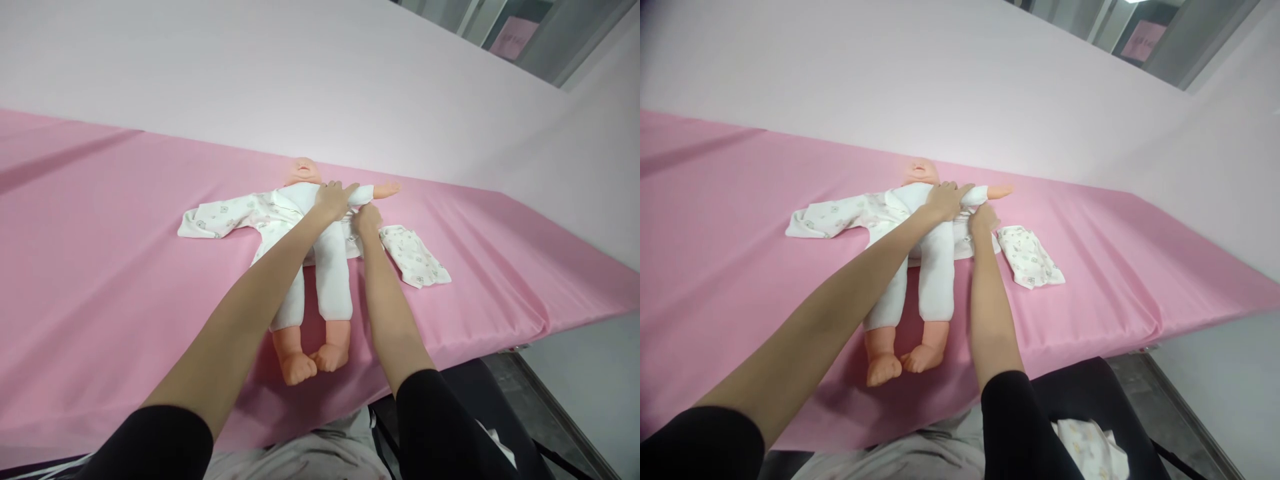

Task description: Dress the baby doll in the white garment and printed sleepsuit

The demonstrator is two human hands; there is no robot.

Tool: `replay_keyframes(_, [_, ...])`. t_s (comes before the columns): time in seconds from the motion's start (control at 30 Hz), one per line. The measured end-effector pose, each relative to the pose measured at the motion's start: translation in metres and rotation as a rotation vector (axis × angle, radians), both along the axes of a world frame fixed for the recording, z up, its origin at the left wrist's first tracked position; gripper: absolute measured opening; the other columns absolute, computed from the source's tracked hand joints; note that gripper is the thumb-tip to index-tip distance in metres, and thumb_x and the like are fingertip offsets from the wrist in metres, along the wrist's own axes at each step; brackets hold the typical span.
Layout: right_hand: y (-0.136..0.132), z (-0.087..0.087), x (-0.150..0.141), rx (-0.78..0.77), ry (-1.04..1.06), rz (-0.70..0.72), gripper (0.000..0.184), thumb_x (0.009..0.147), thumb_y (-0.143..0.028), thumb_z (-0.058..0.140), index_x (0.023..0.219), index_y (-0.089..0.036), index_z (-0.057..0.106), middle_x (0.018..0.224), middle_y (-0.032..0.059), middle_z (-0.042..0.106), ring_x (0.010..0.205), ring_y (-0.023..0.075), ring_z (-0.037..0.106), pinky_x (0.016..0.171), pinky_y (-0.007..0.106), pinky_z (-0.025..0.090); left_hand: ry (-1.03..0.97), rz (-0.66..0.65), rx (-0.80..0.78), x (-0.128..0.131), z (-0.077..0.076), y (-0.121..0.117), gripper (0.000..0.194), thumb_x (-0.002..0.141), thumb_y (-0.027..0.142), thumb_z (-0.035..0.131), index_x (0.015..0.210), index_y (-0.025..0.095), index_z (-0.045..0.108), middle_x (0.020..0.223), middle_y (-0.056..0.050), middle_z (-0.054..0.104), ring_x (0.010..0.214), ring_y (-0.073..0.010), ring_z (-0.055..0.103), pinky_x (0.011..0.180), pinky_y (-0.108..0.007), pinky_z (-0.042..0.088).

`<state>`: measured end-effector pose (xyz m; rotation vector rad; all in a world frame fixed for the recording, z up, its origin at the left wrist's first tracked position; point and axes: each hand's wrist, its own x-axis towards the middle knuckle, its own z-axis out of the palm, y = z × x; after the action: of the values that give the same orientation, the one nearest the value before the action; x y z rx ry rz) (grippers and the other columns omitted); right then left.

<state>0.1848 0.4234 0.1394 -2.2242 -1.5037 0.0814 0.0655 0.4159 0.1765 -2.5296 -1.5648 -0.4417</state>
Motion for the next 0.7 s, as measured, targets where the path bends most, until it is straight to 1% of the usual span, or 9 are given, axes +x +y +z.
replay_keyframes(0.07, [-0.001,-0.003,0.005,0.155,0.032,-0.044,0.025,0.082,-0.02,0.05,0.104,-0.014,0.06,0.104,0.0146,0.064,0.099,0.0262,0.06,0.085,0.039,0.045,0.014,0.015,0.027,-0.002,0.0,-0.003,0.056,0.089,0.026,0.044,0.142,0.028,0.026,0.127,-0.014,0.048,0.116,-0.0295,0.044,0.094,-0.039,0.032])
replay_keyframes(0.17, [0.0,-0.003,0.018,0.349,0.159,-0.112,0.023,0.083,-0.021,0.046,0.099,-0.014,0.062,0.099,0.0131,0.065,0.093,0.025,0.061,0.08,0.035,0.046,0.069,0.044,0.041,-0.007,0.001,-0.008,0.055,0.089,0.023,0.044,0.141,0.03,0.028,0.127,-0.014,0.047,0.116,-0.0293,0.044,0.092,-0.04,0.033])
replay_keyframes(0.23, [0.002,0.002,0.026,0.438,0.245,-0.154,0.023,0.084,-0.022,0.044,0.097,-0.014,0.062,0.097,0.0118,0.066,0.09,0.0228,0.061,0.078,0.032,0.046,0.107,0.063,0.026,-0.012,0.002,-0.011,0.055,0.088,0.021,0.044,0.141,0.029,0.029,0.128,-0.014,0.047,0.116,-0.0302,0.044,0.092,-0.041,0.034])
replay_keyframes(0.3, [0.004,0.008,0.032,0.49,0.31,-0.16,0.023,0.084,-0.023,0.044,0.093,-0.015,0.063,0.092,0.0096,0.066,0.086,0.0204,0.061,0.076,0.029,0.046,0.125,0.083,0.016,-0.017,0.003,-0.013,0.056,0.088,0.02,0.044,0.14,0.029,0.029,0.127,-0.015,0.047,0.115,-0.0314,0.044,0.09,-0.042,0.034])
replay_keyframes(0.4, [0.006,0.015,0.037,0.543,0.402,-0.127,0.022,0.079,-0.023,0.045,0.088,-0.016,0.064,0.087,0.0066,0.066,0.081,0.0178,0.061,0.073,0.027,0.046,0.13,0.081,0.006,-0.023,0.004,-0.016,0.054,0.087,0.019,0.042,0.139,0.03,0.031,0.126,-0.015,0.047,0.114,-0.0327,0.045,0.089,-0.043,0.034])
replay_keyframes(0.53, [0.009,0.016,0.042,0.612,0.535,-0.035,0.029,0.072,-0.022,0.04,0.086,-0.016,0.065,0.081,0.0035,0.063,0.075,0.0159,0.061,0.067,0.025,0.046,0.137,0.059,0.007,-0.029,0.005,-0.021,0.051,0.086,0.018,0.043,0.136,0.031,0.038,0.126,-0.014,0.048,0.114,-0.0331,0.045,0.089,-0.043,0.034])
replay_keyframes(0.63, [0.012,0.018,0.043,0.686,0.554,0.053,0.03,0.068,-0.023,0.04,0.081,-0.016,0.065,0.075,0.0025,0.061,0.072,0.0157,0.061,0.064,0.025,0.047,0.15,0.053,-0.006,-0.032,0.007,-0.024,0.054,0.084,0.017,0.046,0.136,0.029,0.037,0.127,-0.014,0.047,0.114,-0.033,0.045,0.089,-0.043,0.035])
replay_keyframes(0.7, [0.014,0.021,0.04,0.737,0.547,0.12,0.028,0.067,-0.023,0.04,0.078,-0.016,0.065,0.074,0.0025,0.06,0.071,0.0155,0.061,0.064,0.024,0.047,0.153,0.05,-0.021,-0.033,0.008,-0.025,0.055,0.084,0.017,0.047,0.137,0.026,0.036,0.128,-0.015,0.046,0.114,-0.033,0.045,0.09,-0.043,0.034])
